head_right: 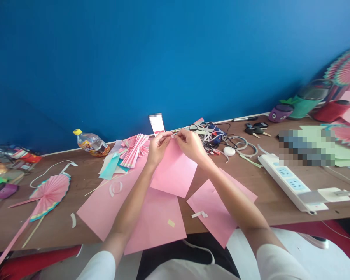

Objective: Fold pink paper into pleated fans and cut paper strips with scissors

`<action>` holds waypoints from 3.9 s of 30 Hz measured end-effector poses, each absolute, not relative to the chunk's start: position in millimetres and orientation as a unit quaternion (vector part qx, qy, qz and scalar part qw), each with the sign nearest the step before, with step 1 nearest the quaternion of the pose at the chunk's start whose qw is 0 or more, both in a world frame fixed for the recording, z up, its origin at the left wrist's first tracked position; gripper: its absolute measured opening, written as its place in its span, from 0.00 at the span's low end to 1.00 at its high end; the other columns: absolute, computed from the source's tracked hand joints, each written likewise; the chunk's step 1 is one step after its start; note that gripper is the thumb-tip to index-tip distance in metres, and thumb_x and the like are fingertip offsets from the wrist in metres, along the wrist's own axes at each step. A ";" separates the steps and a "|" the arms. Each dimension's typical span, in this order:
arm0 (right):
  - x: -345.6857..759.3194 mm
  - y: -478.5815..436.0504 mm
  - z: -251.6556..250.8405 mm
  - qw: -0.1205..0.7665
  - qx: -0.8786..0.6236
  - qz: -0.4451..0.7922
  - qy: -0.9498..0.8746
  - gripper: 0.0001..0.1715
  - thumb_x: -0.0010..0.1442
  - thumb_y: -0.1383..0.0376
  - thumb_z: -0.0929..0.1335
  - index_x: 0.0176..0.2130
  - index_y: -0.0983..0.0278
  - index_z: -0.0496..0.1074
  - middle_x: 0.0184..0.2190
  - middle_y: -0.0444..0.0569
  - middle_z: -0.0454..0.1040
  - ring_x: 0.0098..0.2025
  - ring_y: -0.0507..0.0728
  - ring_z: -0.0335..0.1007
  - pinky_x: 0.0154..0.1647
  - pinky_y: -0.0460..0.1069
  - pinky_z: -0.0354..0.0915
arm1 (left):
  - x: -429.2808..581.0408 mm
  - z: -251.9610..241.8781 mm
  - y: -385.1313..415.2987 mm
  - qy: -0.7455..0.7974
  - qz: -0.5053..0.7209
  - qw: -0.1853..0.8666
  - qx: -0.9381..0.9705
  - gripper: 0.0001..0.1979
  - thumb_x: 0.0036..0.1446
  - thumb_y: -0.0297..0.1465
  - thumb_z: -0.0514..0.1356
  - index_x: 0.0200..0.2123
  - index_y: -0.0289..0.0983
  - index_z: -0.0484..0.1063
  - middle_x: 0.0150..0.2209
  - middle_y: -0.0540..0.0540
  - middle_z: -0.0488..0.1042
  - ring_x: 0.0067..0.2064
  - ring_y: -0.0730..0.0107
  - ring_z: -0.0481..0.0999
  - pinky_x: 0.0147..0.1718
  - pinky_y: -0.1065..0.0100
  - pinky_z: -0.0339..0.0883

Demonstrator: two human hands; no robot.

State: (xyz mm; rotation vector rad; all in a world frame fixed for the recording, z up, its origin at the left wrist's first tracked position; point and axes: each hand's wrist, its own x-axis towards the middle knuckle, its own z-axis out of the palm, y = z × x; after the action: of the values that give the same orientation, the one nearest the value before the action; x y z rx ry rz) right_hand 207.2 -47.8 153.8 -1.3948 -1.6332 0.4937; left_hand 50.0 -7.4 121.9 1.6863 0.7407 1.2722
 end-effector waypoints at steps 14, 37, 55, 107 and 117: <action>207.9 -47.6 153.9 0.445 -0.570 0.196 -0.662 0.13 0.60 0.60 0.63 0.30 0.63 0.72 0.23 0.45 0.70 0.24 0.52 0.59 0.27 0.48 0.52 | 50.0 121.1 -7.3 0.301 0.508 0.435 0.680 0.15 0.62 0.40 0.59 0.46 0.38 0.74 0.50 0.40 0.76 0.53 0.61 0.75 0.53 0.62 0.67; 205.0 -49.2 154.8 0.438 -0.582 0.187 -0.660 0.12 0.60 0.61 0.63 0.29 0.63 0.71 0.25 0.47 0.73 0.25 0.53 0.63 0.27 0.48 0.53 | 52.1 119.8 -8.0 0.301 0.517 0.441 0.669 0.14 0.60 0.40 0.61 0.43 0.37 0.73 0.47 0.41 0.77 0.49 0.62 0.77 0.50 0.63 0.69; 205.2 -46.0 154.3 0.385 -0.586 0.206 -0.682 0.15 0.60 0.60 0.65 0.36 0.65 0.77 0.24 0.46 0.75 0.23 0.51 0.61 0.26 0.47 0.53 | 53.0 117.1 -12.6 0.382 0.552 0.377 0.639 0.11 0.58 0.37 0.61 0.41 0.38 0.68 0.36 0.45 0.79 0.36 0.68 0.78 0.32 0.72 0.66; 214.7 -7.7 90.3 0.277 -0.612 0.383 -0.635 0.11 0.55 0.71 0.64 0.40 0.64 0.70 0.21 0.43 0.73 0.21 0.49 0.64 0.21 0.43 0.56 | 5.7 -4.8 66.4 0.613 0.359 0.206 0.673 0.05 0.53 0.24 0.56 0.34 0.39 0.66 0.26 0.50 0.71 0.31 0.67 0.71 0.33 0.68 0.59; 223.4 -3.9 83.0 0.169 -0.652 0.354 -0.648 0.06 0.50 0.70 0.66 0.29 0.65 0.73 0.20 0.46 0.75 0.21 0.51 0.69 0.23 0.43 0.61 | 6.5 -3.4 62.1 0.588 0.365 0.185 0.698 0.07 0.56 0.22 0.52 0.29 0.39 0.63 0.26 0.50 0.68 0.32 0.67 0.69 0.34 0.68 0.57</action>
State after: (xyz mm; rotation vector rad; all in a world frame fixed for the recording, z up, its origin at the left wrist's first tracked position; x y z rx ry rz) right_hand 223.4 -3.9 83.0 -1.8551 -1.8440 1.0073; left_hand 6.5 62.1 -3.4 1.9666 1.6586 1.0277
